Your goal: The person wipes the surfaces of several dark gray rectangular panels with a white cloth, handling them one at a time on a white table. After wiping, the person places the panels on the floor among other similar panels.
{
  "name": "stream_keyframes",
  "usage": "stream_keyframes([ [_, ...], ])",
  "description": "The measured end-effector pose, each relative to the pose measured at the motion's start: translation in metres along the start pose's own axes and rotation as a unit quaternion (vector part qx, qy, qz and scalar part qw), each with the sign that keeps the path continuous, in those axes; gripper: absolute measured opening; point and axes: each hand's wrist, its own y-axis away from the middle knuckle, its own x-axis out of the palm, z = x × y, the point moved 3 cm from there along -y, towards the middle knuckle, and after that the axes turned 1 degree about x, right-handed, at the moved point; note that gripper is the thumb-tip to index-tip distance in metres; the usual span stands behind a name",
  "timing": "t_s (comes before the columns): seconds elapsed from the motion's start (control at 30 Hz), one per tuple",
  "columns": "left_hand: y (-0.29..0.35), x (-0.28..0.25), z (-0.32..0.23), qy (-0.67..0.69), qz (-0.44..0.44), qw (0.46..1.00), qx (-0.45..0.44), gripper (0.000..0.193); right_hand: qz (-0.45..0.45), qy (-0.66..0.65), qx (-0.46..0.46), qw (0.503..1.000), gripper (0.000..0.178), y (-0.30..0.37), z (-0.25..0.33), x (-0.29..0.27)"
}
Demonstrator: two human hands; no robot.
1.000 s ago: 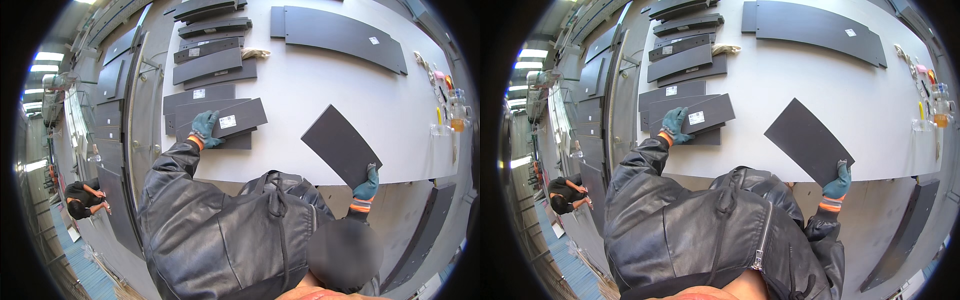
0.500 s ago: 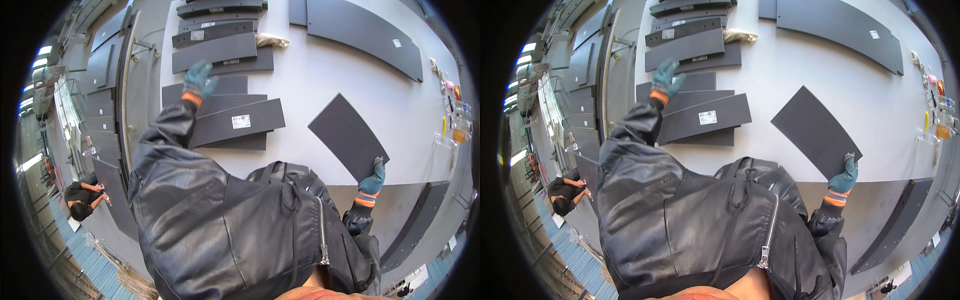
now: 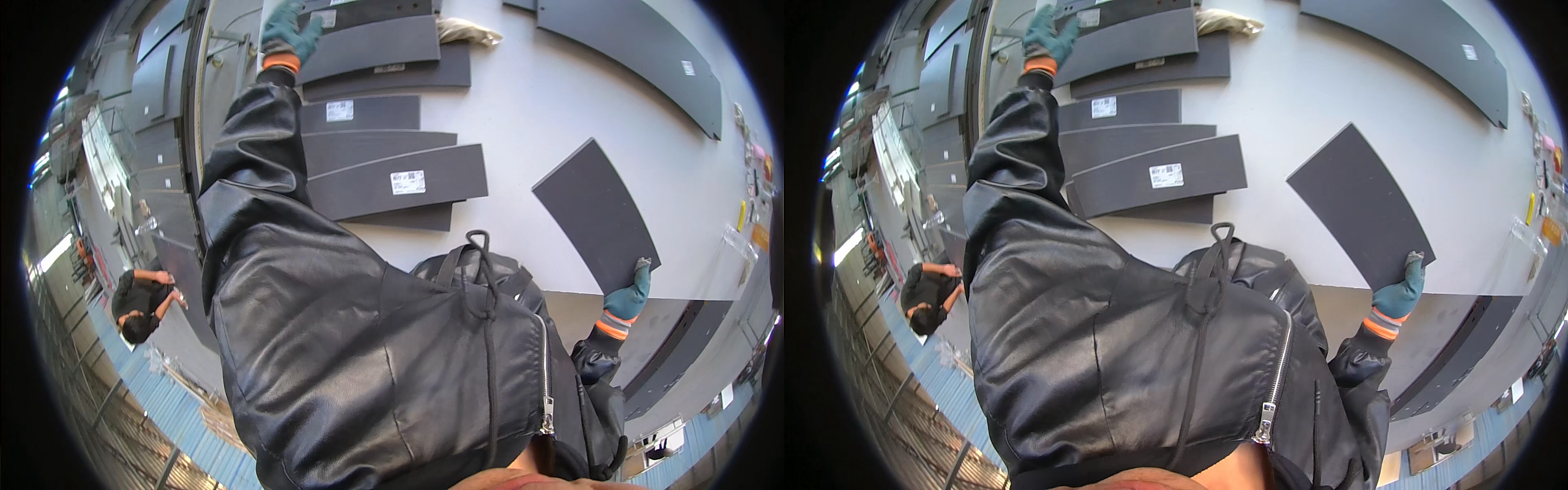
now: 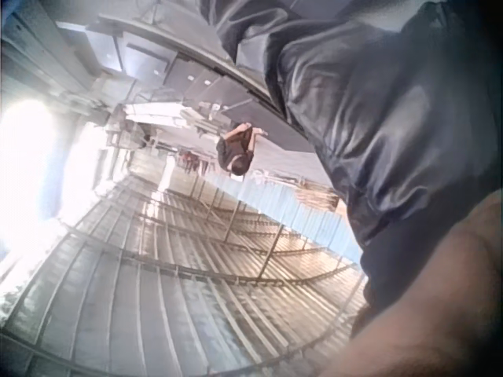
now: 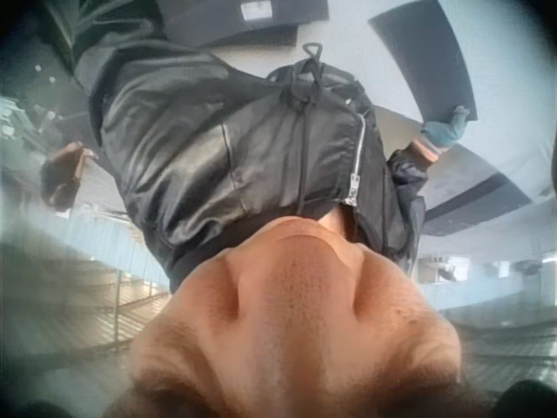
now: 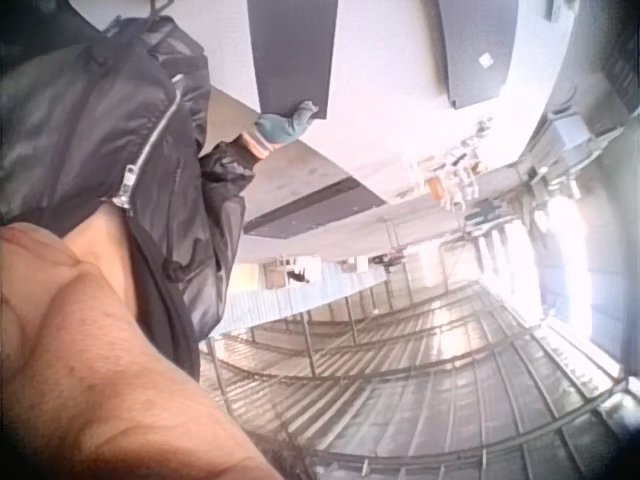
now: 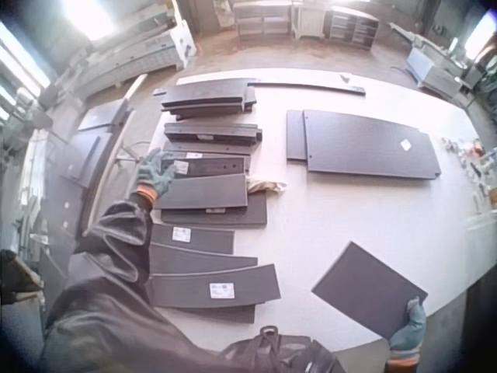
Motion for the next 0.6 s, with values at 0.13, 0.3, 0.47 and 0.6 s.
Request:
stream_keyframes([
  [0.13, 0.046, -0.073, 0.082, -0.036, -0.143, 0.988, -0.043, 0.06, 0.049, -0.021, 0.02, 0.998, 0.031, -0.002, 0.005, 0.023],
  [0.3, 0.065, -0.065, 0.077, 0.007, -0.043, 0.987, -0.154, 0.05, 0.054, 0.027, 0.012, 0.998, 0.04, -0.017, -0.018, -0.007],
  [0.47, 0.051, -0.004, 0.065, -0.01, -0.064, 0.991, -0.12, 0.056, 0.073, 0.013, 0.008, 0.997, 0.038, -0.01, -0.01, 0.022],
  [0.6, -0.016, 0.04, -0.009, -0.019, 0.022, 0.997, -0.072, 0.065, 0.049, 0.025, 0.005, 0.998, 0.036, -0.003, 0.0, 0.026],
])
